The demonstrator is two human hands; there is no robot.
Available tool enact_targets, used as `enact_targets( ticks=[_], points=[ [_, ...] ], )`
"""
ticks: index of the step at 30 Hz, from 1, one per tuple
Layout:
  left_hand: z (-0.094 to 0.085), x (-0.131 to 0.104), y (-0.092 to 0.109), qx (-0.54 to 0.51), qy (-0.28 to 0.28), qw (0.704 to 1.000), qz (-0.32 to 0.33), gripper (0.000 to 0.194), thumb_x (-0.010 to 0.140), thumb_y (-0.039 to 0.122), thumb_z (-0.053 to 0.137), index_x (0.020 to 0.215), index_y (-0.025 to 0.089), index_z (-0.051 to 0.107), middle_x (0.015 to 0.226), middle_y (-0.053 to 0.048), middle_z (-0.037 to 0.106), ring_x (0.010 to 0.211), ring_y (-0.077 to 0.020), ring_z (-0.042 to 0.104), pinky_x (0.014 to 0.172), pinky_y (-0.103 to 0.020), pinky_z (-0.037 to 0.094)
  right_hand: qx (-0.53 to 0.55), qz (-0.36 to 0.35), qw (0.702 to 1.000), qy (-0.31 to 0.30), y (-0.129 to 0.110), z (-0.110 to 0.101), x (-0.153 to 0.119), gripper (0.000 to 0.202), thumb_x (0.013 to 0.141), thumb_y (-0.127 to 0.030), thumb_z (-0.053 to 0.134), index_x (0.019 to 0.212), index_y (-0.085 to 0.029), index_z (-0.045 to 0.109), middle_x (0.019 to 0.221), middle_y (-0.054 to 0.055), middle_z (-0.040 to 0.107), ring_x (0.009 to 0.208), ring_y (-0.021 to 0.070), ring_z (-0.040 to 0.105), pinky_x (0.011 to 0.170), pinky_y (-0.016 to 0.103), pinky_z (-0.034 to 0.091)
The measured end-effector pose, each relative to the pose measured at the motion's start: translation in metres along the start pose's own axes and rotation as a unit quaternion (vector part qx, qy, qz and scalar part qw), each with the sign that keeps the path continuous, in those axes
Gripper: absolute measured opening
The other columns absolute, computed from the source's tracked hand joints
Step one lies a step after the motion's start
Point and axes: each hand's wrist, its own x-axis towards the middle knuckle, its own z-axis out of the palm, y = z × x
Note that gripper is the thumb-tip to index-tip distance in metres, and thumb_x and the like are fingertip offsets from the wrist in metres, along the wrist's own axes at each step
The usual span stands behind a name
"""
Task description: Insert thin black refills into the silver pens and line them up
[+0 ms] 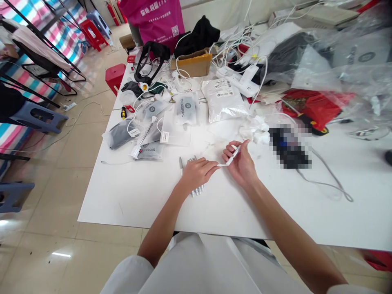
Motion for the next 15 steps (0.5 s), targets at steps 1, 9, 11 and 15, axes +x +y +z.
enact_targets(
  ticks=[1, 9, 11, 15],
  points=[
    [0.0001, 0.0000, -0.0003, 0.000, 0.001, 1.000, 0.002, 0.030, 0.113, 0.038, 0.051, 0.104, 0.021, 0.075, 0.075, -0.001, 0.076, 0.071, -0.0158, 0.070, 0.064, -0.031, 0.047, 0.002, -0.001, 1.000, 0.003, -0.0006, 0.0000, 0.0000, 0.059, 0.093, -0.087, 0.051, 0.093, -0.030, 0.064, 0.077, -0.001, 0.039, 0.066, 0.0161, 0.044, 0.056, 0.031, 0.047],
    [0.0005, -0.0007, -0.0008, -0.008, 0.000, 1.000, -0.004, 0.031, 0.114, 0.039, 0.051, 0.104, 0.022, 0.074, 0.077, -0.002, 0.077, 0.072, -0.0159, 0.070, 0.064, -0.031, 0.047, -0.042, -0.030, 0.999, 0.007, -0.0029, 0.0002, 0.0000, 0.058, 0.094, -0.087, 0.048, 0.089, -0.030, 0.059, 0.074, -0.001, 0.040, 0.065, 0.0169, 0.047, 0.057, 0.032, 0.048],
    [0.0008, -0.0009, -0.0007, -0.005, -0.001, 1.000, -0.005, 0.031, 0.114, 0.039, 0.051, 0.103, 0.022, 0.075, 0.074, -0.002, 0.075, 0.071, -0.0160, 0.070, 0.063, -0.031, 0.046, -0.058, -0.038, 0.998, 0.000, -0.0005, 0.0022, -0.0017, 0.060, 0.094, -0.089, 0.044, 0.088, -0.031, 0.058, 0.074, -0.001, 0.041, 0.066, 0.0178, 0.049, 0.058, 0.033, 0.050],
    [0.0010, -0.0006, -0.0006, -0.004, -0.003, 1.000, -0.009, 0.031, 0.113, 0.040, 0.051, 0.103, 0.022, 0.075, 0.075, -0.002, 0.075, 0.073, -0.0162, 0.071, 0.065, -0.030, 0.047, -0.050, -0.030, 0.998, -0.004, 0.0052, 0.0083, -0.0074, 0.061, 0.093, -0.090, 0.043, 0.088, -0.031, 0.059, 0.077, 0.001, 0.046, 0.071, 0.0192, 0.054, 0.064, 0.035, 0.054]
  ],
)
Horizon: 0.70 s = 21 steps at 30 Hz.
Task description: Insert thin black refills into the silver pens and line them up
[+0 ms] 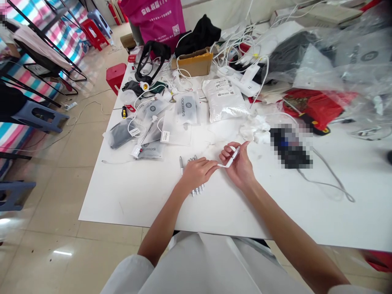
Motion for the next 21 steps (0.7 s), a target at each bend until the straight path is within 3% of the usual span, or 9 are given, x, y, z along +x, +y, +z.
enact_targets(
  ticks=[12, 16, 21],
  points=[
    [0.0002, 0.0005, 0.0026, 0.012, 0.016, 1.000, 0.014, 0.028, 0.113, 0.036, 0.053, 0.097, 0.021, 0.071, 0.071, 0.000, 0.073, 0.067, -0.0145, 0.067, 0.060, -0.030, 0.043, 0.084, 0.011, 0.996, 0.035, 0.0002, 0.0012, -0.0004, 0.054, 0.093, -0.086, 0.052, 0.097, -0.033, 0.062, 0.077, 0.000, 0.048, 0.073, 0.0177, 0.056, 0.072, 0.033, 0.058],
    [0.0033, 0.0008, 0.0039, 0.011, 0.032, 0.999, 0.014, 0.026, 0.112, 0.036, 0.055, 0.095, 0.021, 0.069, 0.070, 0.001, 0.072, 0.067, -0.0135, 0.067, 0.060, -0.029, 0.042, 0.122, 0.026, 0.991, 0.045, -0.0011, 0.0026, -0.0007, 0.053, 0.088, -0.085, 0.063, 0.098, -0.033, 0.063, 0.078, -0.001, 0.051, 0.074, 0.0167, 0.057, 0.073, 0.032, 0.060],
    [0.0034, 0.0014, 0.0063, 0.002, 0.012, 1.000, -0.003, 0.030, 0.113, 0.038, 0.053, 0.095, 0.020, 0.069, 0.070, 0.000, 0.071, 0.067, -0.0135, 0.067, 0.060, -0.029, 0.041, 0.192, 0.033, 0.980, 0.047, -0.0005, 0.0028, -0.0013, 0.051, 0.085, -0.080, 0.073, 0.096, -0.031, 0.064, 0.082, -0.002, 0.054, 0.075, 0.0135, 0.059, 0.076, 0.028, 0.060]
  ],
)
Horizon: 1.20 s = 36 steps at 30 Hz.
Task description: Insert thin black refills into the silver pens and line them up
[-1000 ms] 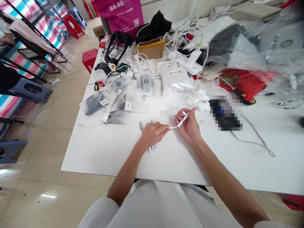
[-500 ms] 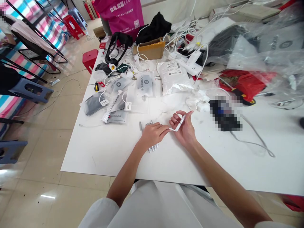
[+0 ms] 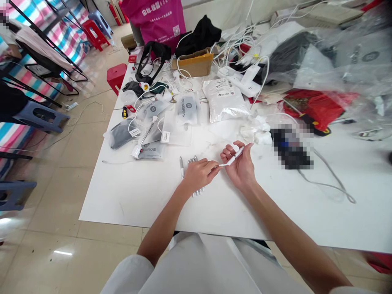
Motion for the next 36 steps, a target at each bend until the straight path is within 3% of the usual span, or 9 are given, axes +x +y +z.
enact_targets(
  ticks=[5, 10, 15, 20, 22, 26, 31, 36],
  points=[
    [0.003, -0.001, 0.004, -0.060, -0.025, 0.997, -0.039, 0.035, 0.113, 0.044, 0.052, 0.095, 0.020, 0.071, 0.073, -0.002, 0.072, 0.067, -0.0142, 0.066, 0.061, -0.028, 0.042, 0.004, -0.023, 1.000, -0.013, 0.001, 0.003, -0.005, 0.048, 0.092, -0.078, 0.065, 0.090, -0.031, 0.058, 0.081, -0.002, 0.052, 0.073, 0.0139, 0.058, 0.073, 0.028, 0.059],
    [0.008, -0.002, 0.009, -0.169, -0.027, 0.980, -0.100, 0.037, 0.111, 0.050, 0.054, 0.097, 0.019, 0.071, 0.083, -0.004, 0.075, 0.068, -0.0143, 0.064, 0.064, -0.028, 0.044, -0.058, -0.029, 0.997, -0.037, 0.006, 0.007, -0.013, 0.047, 0.099, -0.079, 0.051, 0.092, -0.032, 0.055, 0.083, 0.000, 0.052, 0.074, 0.0165, 0.058, 0.073, 0.032, 0.059],
    [0.004, 0.000, 0.013, -0.289, -0.041, 0.940, -0.175, 0.036, 0.106, 0.055, 0.062, 0.099, 0.020, 0.070, 0.086, -0.003, 0.076, 0.070, -0.0142, 0.065, 0.068, -0.027, 0.047, -0.165, -0.071, 0.981, -0.070, 0.009, 0.007, -0.017, 0.050, 0.102, -0.080, 0.038, 0.095, -0.033, 0.052, 0.087, 0.002, 0.054, 0.080, 0.0196, 0.062, 0.075, 0.035, 0.058],
    [-0.005, 0.005, 0.017, -0.368, -0.057, 0.900, -0.227, 0.031, 0.106, 0.051, 0.063, 0.116, 0.022, 0.068, 0.089, -0.002, 0.075, 0.079, -0.0165, 0.071, 0.074, -0.028, 0.050, -0.273, -0.088, 0.956, -0.070, 0.011, 0.004, -0.016, 0.055, 0.102, -0.083, 0.023, 0.100, -0.033, 0.046, 0.091, 0.004, 0.056, 0.074, 0.0211, 0.060, 0.056, 0.033, 0.051],
    [-0.008, 0.006, 0.018, -0.369, -0.073, 0.898, -0.230, 0.032, 0.107, 0.047, 0.061, 0.126, 0.022, 0.065, 0.095, -0.004, 0.076, 0.083, -0.0177, 0.070, 0.077, -0.030, 0.051, -0.273, -0.079, 0.956, -0.076, 0.014, 0.002, -0.016, 0.055, 0.102, -0.083, 0.028, 0.100, -0.032, 0.050, 0.096, 0.005, 0.058, 0.070, 0.0194, 0.057, 0.054, 0.034, 0.050],
    [-0.014, 0.007, 0.018, -0.365, -0.083, 0.903, -0.211, 0.033, 0.106, 0.035, 0.061, 0.135, 0.020, 0.060, 0.119, -0.011, 0.071, 0.098, -0.0210, 0.067, 0.083, -0.032, 0.054, -0.275, -0.085, 0.952, -0.104, 0.020, -0.005, -0.015, 0.048, 0.103, -0.076, 0.045, 0.100, -0.030, 0.060, 0.104, 0.005, 0.062, 0.073, 0.0182, 0.061, 0.064, 0.037, 0.058],
    [-0.025, 0.006, 0.012, -0.359, -0.107, 0.911, -0.171, 0.047, 0.100, 0.011, 0.048, 0.145, 0.024, 0.049, 0.126, -0.010, 0.061, 0.100, -0.0213, 0.060, 0.086, -0.034, 0.054, -0.367, -0.131, 0.915, -0.107, 0.020, -0.014, -0.009, 0.055, 0.101, -0.079, 0.046, 0.099, -0.028, 0.067, 0.096, 0.006, 0.069, 0.083, 0.0216, 0.066, 0.077, 0.039, 0.059],
    [-0.030, 0.005, 0.001, -0.358, -0.125, 0.912, -0.155, 0.049, 0.106, 0.014, 0.046, 0.152, 0.030, 0.049, 0.137, -0.011, 0.058, 0.107, -0.0219, 0.061, 0.093, -0.038, 0.055, -0.408, -0.147, 0.896, -0.099, 0.014, -0.019, -0.003, 0.057, 0.099, -0.080, 0.050, 0.099, -0.027, 0.072, 0.095, 0.005, 0.071, 0.088, 0.0222, 0.066, 0.081, 0.037, 0.058]
  ],
)
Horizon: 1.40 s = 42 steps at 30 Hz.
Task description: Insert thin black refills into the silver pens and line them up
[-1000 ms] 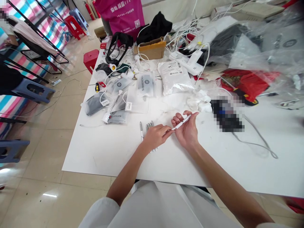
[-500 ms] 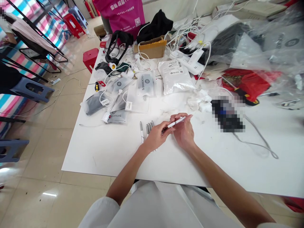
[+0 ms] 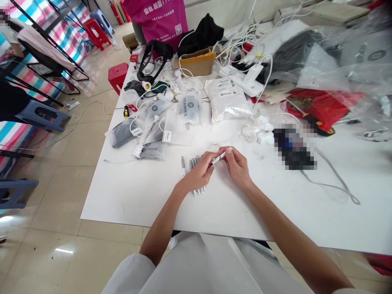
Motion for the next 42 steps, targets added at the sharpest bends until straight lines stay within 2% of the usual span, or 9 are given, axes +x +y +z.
enact_targets(
  ticks=[6, 11, 17, 23, 27, 32, 35, 39, 42],
  points=[
    [-0.007, 0.006, -0.011, -0.022, 0.128, 0.991, 0.018, 0.035, 0.098, 0.034, 0.078, 0.132, 0.027, 0.072, 0.139, -0.010, 0.062, 0.112, -0.0214, 0.067, 0.092, -0.034, 0.059, 0.001, 0.032, 0.999, 0.015, 0.001, -0.008, 0.005, 0.052, 0.097, -0.075, 0.060, 0.098, -0.025, 0.075, 0.092, 0.004, 0.071, 0.085, 0.0203, 0.066, 0.080, 0.035, 0.056],
    [-0.011, 0.008, -0.013, 0.030, 0.198, 0.980, -0.008, 0.017, 0.095, 0.038, 0.081, 0.102, 0.023, 0.081, 0.127, -0.009, 0.071, 0.106, -0.0210, 0.071, 0.087, -0.033, 0.058, 0.038, 0.053, 0.998, 0.004, -0.005, -0.008, 0.006, 0.036, 0.092, -0.061, 0.077, 0.105, -0.026, 0.075, 0.091, 0.002, 0.073, 0.079, 0.0178, 0.067, 0.078, 0.034, 0.056],
    [-0.013, 0.006, -0.017, 0.101, 0.180, 0.979, 0.001, 0.016, 0.099, 0.039, 0.077, 0.105, 0.025, 0.079, 0.103, -0.006, 0.079, 0.098, -0.0213, 0.072, 0.090, -0.036, 0.056, 0.039, 0.047, 0.998, 0.031, -0.015, -0.008, 0.005, 0.042, 0.081, -0.056, 0.090, 0.100, -0.026, 0.068, 0.084, 0.001, 0.074, 0.075, 0.0192, 0.072, 0.075, 0.035, 0.058],
    [-0.009, 0.006, -0.020, 0.139, 0.180, 0.974, 0.010, 0.016, 0.098, 0.039, 0.078, 0.107, 0.025, 0.079, 0.102, -0.005, 0.080, 0.097, -0.0224, 0.072, 0.095, -0.039, 0.054, -0.028, 0.064, 0.996, 0.047, -0.014, -0.013, 0.007, 0.048, 0.075, -0.062, 0.093, 0.083, -0.024, 0.064, 0.072, 0.001, 0.071, 0.064, 0.0189, 0.068, 0.060, 0.031, 0.049],
    [-0.009, 0.006, -0.018, 0.132, 0.191, 0.972, 0.022, 0.015, 0.098, 0.037, 0.078, 0.107, 0.025, 0.080, 0.102, -0.005, 0.080, 0.097, -0.0218, 0.072, 0.095, -0.038, 0.054, -0.061, 0.070, 0.995, 0.021, -0.011, -0.015, 0.007, 0.049, 0.082, -0.066, 0.085, 0.079, -0.024, 0.061, 0.065, 0.000, 0.066, 0.056, 0.0157, 0.061, 0.054, 0.030, 0.045],
    [-0.011, 0.006, -0.020, 0.143, 0.202, 0.969, 0.027, 0.014, 0.096, 0.037, 0.080, 0.105, 0.026, 0.080, 0.101, -0.004, 0.081, 0.097, -0.0219, 0.071, 0.095, -0.039, 0.053, -0.083, 0.013, 0.996, -0.034, -0.011, -0.012, 0.004, 0.043, 0.092, -0.065, 0.074, 0.106, -0.025, 0.071, 0.094, 0.004, 0.075, 0.070, 0.0170, 0.068, 0.063, 0.032, 0.054],
    [-0.011, 0.006, -0.024, 0.151, 0.202, 0.967, 0.047, 0.014, 0.096, 0.036, 0.081, 0.105, 0.026, 0.079, 0.102, -0.004, 0.081, 0.097, -0.0221, 0.071, 0.096, -0.040, 0.053, -0.111, -0.005, 0.991, -0.069, -0.012, -0.011, 0.002, 0.042, 0.093, -0.065, 0.074, 0.100, -0.024, 0.075, 0.096, 0.006, 0.077, 0.077, 0.0199, 0.071, 0.067, 0.033, 0.055],
    [-0.009, 0.006, -0.027, 0.165, 0.201, 0.964, 0.063, 0.013, 0.097, 0.036, 0.079, 0.105, 0.026, 0.079, 0.099, -0.005, 0.080, 0.097, -0.0227, 0.071, 0.097, -0.041, 0.052, -0.137, 0.008, 0.988, -0.070, -0.011, -0.013, 0.003, 0.048, 0.090, -0.071, 0.073, 0.090, -0.023, 0.076, 0.082, 0.004, 0.075, 0.066, 0.0177, 0.063, 0.060, 0.032, 0.051],
    [-0.009, 0.006, -0.027, 0.169, 0.200, 0.963, 0.065, 0.015, 0.097, 0.038, 0.079, 0.106, 0.026, 0.080, 0.097, -0.005, 0.079, 0.095, -0.0227, 0.070, 0.096, -0.041, 0.052, -0.131, 0.008, 0.989, -0.066, -0.009, -0.014, 0.003, 0.049, 0.090, -0.071, 0.073, 0.091, -0.023, 0.074, 0.083, 0.004, 0.075, 0.064, 0.0172, 0.062, 0.058, 0.031, 0.050]
  ],
)
